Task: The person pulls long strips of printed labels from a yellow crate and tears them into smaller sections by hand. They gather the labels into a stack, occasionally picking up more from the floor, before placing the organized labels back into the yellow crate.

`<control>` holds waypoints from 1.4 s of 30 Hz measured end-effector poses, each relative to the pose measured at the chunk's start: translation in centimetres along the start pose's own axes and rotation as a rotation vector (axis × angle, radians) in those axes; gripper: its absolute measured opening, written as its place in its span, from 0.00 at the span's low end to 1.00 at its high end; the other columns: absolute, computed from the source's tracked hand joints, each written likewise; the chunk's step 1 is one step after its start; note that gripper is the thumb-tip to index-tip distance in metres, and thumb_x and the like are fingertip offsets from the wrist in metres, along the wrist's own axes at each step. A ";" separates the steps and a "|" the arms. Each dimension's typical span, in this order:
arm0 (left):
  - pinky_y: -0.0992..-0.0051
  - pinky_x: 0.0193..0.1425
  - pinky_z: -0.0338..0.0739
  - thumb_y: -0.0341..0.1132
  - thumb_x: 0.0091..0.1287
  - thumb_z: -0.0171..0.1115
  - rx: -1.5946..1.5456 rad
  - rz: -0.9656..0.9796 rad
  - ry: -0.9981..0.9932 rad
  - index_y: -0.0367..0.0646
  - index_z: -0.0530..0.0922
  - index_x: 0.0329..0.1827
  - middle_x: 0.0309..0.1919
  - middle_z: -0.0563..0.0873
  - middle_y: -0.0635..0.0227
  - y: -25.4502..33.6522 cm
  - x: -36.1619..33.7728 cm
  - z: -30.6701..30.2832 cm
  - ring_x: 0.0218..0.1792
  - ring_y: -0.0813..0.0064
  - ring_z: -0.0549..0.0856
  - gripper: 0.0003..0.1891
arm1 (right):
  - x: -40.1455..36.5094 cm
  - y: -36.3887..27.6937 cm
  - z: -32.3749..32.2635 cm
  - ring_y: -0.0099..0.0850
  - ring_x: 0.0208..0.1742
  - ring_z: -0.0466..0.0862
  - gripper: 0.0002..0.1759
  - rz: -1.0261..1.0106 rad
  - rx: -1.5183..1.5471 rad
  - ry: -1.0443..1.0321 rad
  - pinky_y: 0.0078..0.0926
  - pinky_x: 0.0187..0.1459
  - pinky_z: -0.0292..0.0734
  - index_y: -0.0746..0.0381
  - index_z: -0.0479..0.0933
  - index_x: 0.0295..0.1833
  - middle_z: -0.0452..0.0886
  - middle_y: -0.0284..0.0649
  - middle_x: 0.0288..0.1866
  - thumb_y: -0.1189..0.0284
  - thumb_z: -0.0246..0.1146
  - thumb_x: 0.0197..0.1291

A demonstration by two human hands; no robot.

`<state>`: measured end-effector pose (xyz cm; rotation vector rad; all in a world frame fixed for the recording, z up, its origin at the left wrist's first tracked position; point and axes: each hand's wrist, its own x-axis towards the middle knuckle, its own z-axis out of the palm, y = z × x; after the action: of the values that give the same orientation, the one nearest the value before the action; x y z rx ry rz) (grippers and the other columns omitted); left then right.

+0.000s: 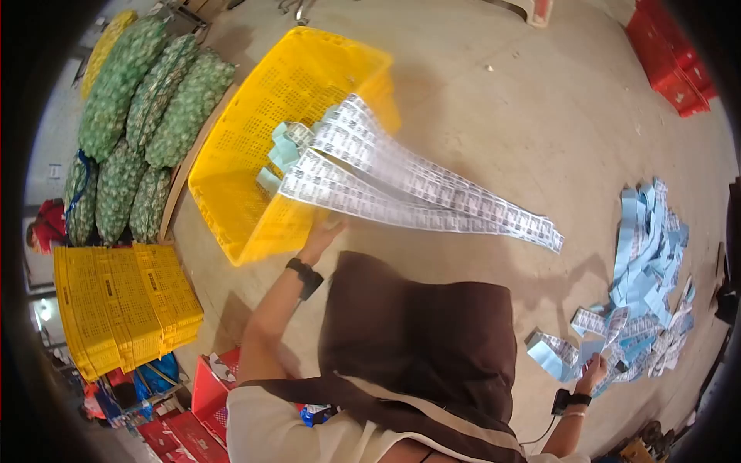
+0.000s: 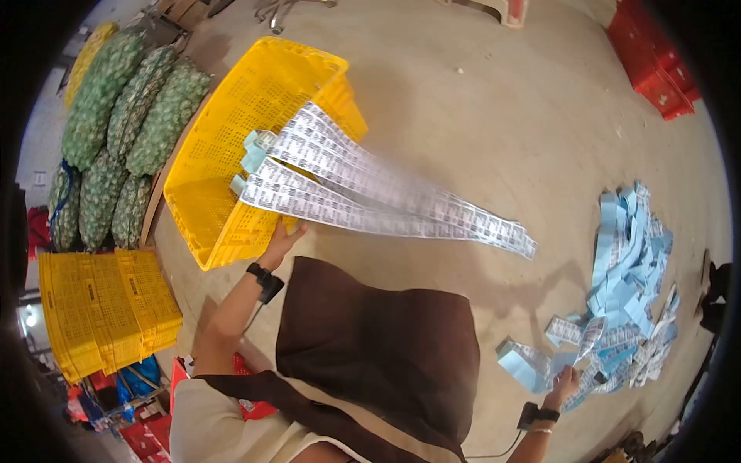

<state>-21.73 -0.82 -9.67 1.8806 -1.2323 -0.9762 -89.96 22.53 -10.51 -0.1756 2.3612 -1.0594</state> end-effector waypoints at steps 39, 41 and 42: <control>0.64 0.62 0.60 0.42 0.62 0.44 -1.199 -0.185 -0.318 0.32 0.58 0.60 0.56 0.68 0.52 12.7 18.9 -4.2 0.57 0.58 0.68 0.27 | -27.0 2.9 -8.8 0.15 0.24 0.62 0.09 -0.187 0.476 0.379 0.11 0.28 0.59 0.57 0.72 0.37 0.68 0.25 0.27 0.65 0.59 0.52; 0.65 0.58 0.65 0.32 0.51 0.59 -0.019 0.449 -0.161 0.33 0.60 0.58 0.53 0.72 0.53 11.4 18.6 -4.3 0.53 0.62 0.72 0.30 | -29.8 -0.3 -9.1 0.14 0.24 0.62 0.10 -0.277 0.490 0.410 0.11 0.28 0.59 0.57 0.73 0.38 0.67 0.24 0.26 0.64 0.59 0.53; 0.66 0.56 0.68 0.27 0.46 0.67 0.083 0.483 -0.186 0.34 0.62 0.58 0.51 0.73 0.54 12.0 18.5 -4.4 0.51 0.64 0.74 0.34 | -29.7 0.7 -10.6 0.13 0.22 0.62 0.09 -0.259 0.444 0.378 0.11 0.26 0.58 0.58 0.73 0.38 0.67 0.23 0.24 0.65 0.58 0.54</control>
<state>-18.03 -21.43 -1.49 1.4647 -1.7560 -0.8529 -70.38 39.66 7.31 -0.1262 2.3889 -1.8521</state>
